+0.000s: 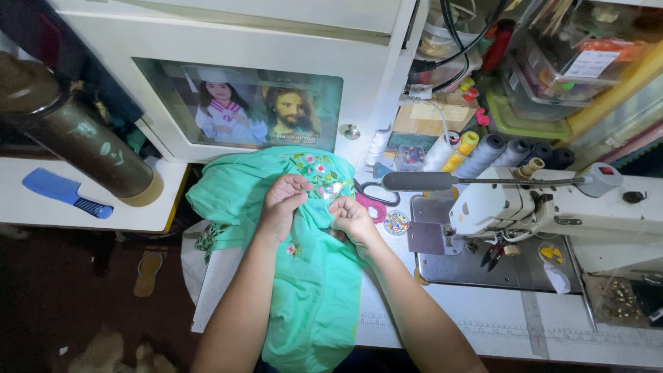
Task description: The person is preparing an embroidered garment by aligning and pinning fabric layers at a sewing workstation.
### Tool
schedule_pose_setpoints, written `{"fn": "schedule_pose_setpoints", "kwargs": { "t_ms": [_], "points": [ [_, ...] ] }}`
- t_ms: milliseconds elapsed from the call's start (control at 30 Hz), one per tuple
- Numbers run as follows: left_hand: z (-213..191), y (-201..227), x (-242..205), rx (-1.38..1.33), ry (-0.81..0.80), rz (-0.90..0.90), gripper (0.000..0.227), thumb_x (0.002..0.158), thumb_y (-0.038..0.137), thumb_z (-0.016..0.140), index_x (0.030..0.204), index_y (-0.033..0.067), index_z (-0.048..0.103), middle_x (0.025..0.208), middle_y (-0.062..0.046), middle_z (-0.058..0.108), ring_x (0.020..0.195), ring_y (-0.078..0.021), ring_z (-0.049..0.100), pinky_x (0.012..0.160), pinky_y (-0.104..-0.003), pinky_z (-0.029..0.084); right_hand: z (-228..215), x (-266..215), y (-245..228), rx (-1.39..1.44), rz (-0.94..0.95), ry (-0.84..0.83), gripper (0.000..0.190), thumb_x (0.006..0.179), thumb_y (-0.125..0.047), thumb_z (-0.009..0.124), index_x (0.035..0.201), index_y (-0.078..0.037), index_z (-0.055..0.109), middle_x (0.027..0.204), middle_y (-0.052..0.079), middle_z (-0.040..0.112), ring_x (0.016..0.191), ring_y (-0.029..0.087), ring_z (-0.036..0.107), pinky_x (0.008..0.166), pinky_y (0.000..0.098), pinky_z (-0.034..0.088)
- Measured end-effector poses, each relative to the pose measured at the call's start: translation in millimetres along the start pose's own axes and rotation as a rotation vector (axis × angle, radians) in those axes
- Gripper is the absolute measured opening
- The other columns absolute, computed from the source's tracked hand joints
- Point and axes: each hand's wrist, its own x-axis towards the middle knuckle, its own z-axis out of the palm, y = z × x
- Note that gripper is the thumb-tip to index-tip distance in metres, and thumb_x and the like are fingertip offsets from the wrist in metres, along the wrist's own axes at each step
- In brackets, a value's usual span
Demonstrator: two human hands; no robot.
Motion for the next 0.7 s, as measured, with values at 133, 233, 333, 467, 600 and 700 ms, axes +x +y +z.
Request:
{"fn": "schedule_pose_setpoints", "kwargs": {
  "t_ms": [133,233,333,467,600,700],
  "points": [
    [2,4,0,-0.021,-0.001,-0.008,0.036,0.078,-0.006,0.07,0.112,0.0027,0.062,0.094,-0.01,0.07,0.079,-0.0083,0.062,0.077,-0.02,0.049,0,1,0,0.018,-0.062,0.03,0.038,0.07,0.012,0.062,0.105,-0.001,0.064,0.072,0.01,0.069,0.05,0.018,0.066,0.037,0.023,0.05],
    [0,2,1,-0.035,0.011,-0.013,0.038,0.077,-0.007,0.07,0.112,0.0034,0.062,0.095,-0.01,0.069,0.08,-0.0084,0.061,0.077,-0.019,0.048,3,-2,-6,0.059,-0.099,0.054,0.036,0.07,0.011,0.065,0.104,-0.001,0.064,0.072,0.007,0.066,0.052,0.014,0.065,0.039,0.0202,0.048],
    [0,4,1,-0.052,0.007,-0.037,0.039,0.075,-0.007,0.07,0.113,0.0036,0.062,0.095,-0.011,0.069,0.078,-0.0086,0.059,0.075,-0.019,0.047,5,-5,-10,0.089,-0.134,0.085,0.03,0.074,0.008,0.068,0.103,-0.001,0.065,0.074,0.008,0.066,0.049,0.012,0.062,0.036,0.0186,0.044],
    [-1,4,2,-0.062,0.002,-0.058,0.037,0.077,-0.004,0.07,0.112,0.0031,0.062,0.093,-0.012,0.068,0.077,-0.0093,0.058,0.072,-0.02,0.046,7,-6,-11,0.064,-0.166,0.099,0.029,0.075,0.008,0.07,0.103,0.0,0.065,0.075,0.006,0.063,0.052,0.012,0.063,0.038,0.0181,0.044],
    [6,3,-1,-0.017,0.025,-0.077,0.03,0.083,0.008,0.074,0.111,0.0014,0.065,0.09,-0.013,0.068,0.077,-0.0095,0.058,0.07,-0.02,0.046,10,-9,-14,0.064,-0.154,0.106,0.026,0.078,0.005,0.07,0.103,0.0,0.066,0.075,0.005,0.063,0.053,0.011,0.063,0.04,0.0173,0.045],
    [-1,-11,0,0.224,-0.08,0.0,0.029,0.088,0.015,0.078,0.113,0.0041,0.069,0.087,-0.006,0.067,0.074,-0.0057,0.057,0.069,-0.018,0.046,10,-9,-15,0.038,-0.147,0.106,0.02,0.082,0.0,0.072,0.101,-0.001,0.067,0.072,0.006,0.06,0.052,0.012,0.061,0.04,0.0194,0.044]
  ]
}}
